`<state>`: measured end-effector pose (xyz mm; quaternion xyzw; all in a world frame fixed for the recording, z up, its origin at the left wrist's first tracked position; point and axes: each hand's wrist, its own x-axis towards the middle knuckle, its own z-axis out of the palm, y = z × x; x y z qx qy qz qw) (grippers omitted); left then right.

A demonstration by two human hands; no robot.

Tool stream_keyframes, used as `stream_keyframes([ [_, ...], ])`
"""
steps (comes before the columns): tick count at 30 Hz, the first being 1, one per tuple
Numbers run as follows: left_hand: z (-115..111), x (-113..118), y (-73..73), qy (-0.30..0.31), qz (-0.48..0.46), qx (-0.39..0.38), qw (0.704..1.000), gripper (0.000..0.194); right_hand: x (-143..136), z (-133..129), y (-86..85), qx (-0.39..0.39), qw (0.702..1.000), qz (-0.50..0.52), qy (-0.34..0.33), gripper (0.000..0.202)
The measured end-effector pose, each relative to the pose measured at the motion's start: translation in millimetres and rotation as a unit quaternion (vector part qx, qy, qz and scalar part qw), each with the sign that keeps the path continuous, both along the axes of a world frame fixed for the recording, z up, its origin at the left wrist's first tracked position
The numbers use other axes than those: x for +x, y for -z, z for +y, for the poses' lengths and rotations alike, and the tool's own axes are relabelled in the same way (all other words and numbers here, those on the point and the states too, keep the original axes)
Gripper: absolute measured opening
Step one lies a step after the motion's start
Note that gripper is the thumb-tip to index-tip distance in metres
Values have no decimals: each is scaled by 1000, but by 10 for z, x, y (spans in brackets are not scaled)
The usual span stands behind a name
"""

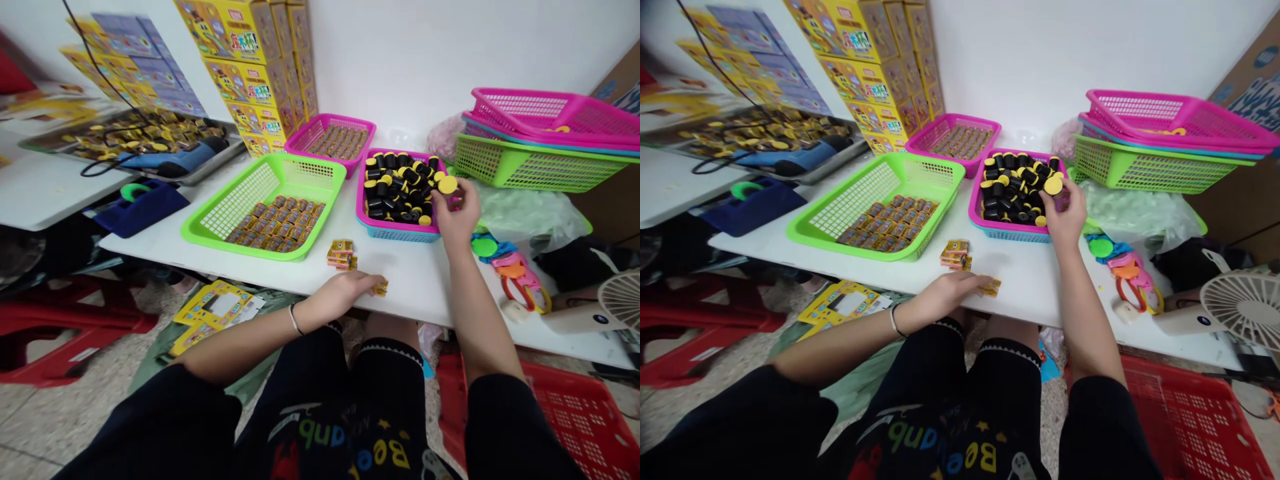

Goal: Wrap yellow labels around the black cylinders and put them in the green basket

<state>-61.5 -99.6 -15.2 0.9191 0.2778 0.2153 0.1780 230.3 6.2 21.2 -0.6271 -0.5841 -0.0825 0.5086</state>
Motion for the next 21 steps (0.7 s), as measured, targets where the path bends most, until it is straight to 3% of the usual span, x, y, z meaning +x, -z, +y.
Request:
stream_keyframes([
  [3,122,44,-114,-29,-141,27,989,27,-4,-87,81,48,999,-21,-7,55],
  [6,277,193,-323,-41,-244,21,969,19,-14,-127,141,79,996,-26,-42,59],
  [11,665,541,-574,-55,-287,-46,955,40,-28,-129,190,99,993,-36,-52,68],
  [14,895,665,-536,-47,-251,-46,966,45,-43,-148,173,95,993,-17,-62,65],
  [17,1005,692,-408,-13,-243,-25,970,49,-85,-199,139,79,992,54,-85,64],
  [19,1010,674,-326,-27,-248,10,968,43,-128,-249,120,63,988,102,-98,63],
  [21,986,644,-273,-63,-250,56,965,31,-175,-308,105,22,987,90,-134,62],
])
